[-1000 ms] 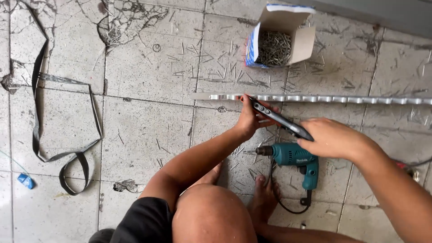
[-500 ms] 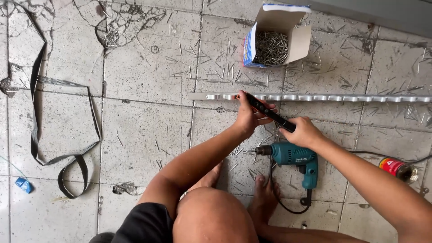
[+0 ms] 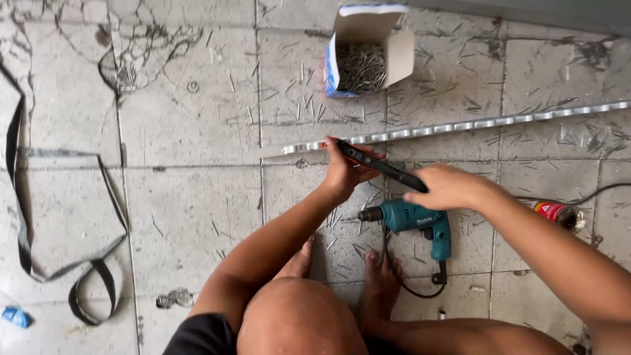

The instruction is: The person is drilling holes into a metal strip and using a hand riveter to fasten components together while sitting on the floor.

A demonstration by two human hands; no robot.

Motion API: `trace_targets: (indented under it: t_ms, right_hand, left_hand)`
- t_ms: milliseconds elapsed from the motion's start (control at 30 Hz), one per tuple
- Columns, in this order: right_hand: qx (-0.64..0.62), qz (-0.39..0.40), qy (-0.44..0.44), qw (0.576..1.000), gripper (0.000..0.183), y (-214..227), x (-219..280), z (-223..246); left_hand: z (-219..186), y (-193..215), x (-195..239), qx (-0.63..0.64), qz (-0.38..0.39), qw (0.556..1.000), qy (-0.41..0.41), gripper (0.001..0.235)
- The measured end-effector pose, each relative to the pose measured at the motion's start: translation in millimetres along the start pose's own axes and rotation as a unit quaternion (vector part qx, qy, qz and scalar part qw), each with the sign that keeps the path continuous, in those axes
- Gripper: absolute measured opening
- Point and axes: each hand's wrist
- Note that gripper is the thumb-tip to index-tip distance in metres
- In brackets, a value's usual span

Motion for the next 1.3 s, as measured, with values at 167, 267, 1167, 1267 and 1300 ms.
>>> trace_targets:
  t_ms: [167,267,1167,1267,1300]
  right_hand:
    - [-0.171,-0.16,0.037,0.972,0.035,-76,-69,-36]
    - [-0.177,-0.201,0.027,0.963,0.027,-80,-74,-29]
    - [0.057,0.051,-0.001,0.997,0.047,4,12,-2]
    - [0.022,0.02,0.033,0.999,0.029,22,29,29]
    - [0.02,0.012,0.033,0.999,0.029,3,13,18]
  left_hand:
    - [-6,-5,3,0.01,-0.027,0.999,0.022,0.113]
    - [-8,-6,6,0.009,-0.032,0.999,0.024,0.11]
    - [26,20,-4,-0.079,-0.019,0.996,-0.035,0.1]
    - [3,3,8,0.005,-0.012,1.0,-0.018,0.108]
    - [0,2,10,-0.001,-0.007,1.0,-0.022,0.108]
Point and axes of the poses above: each hand's wrist, its own x-axis away from the middle knuckle, its own y-axis out of the back of the hand, z = x × y, and after that the axes turned 4 degrees about -y, right-handed
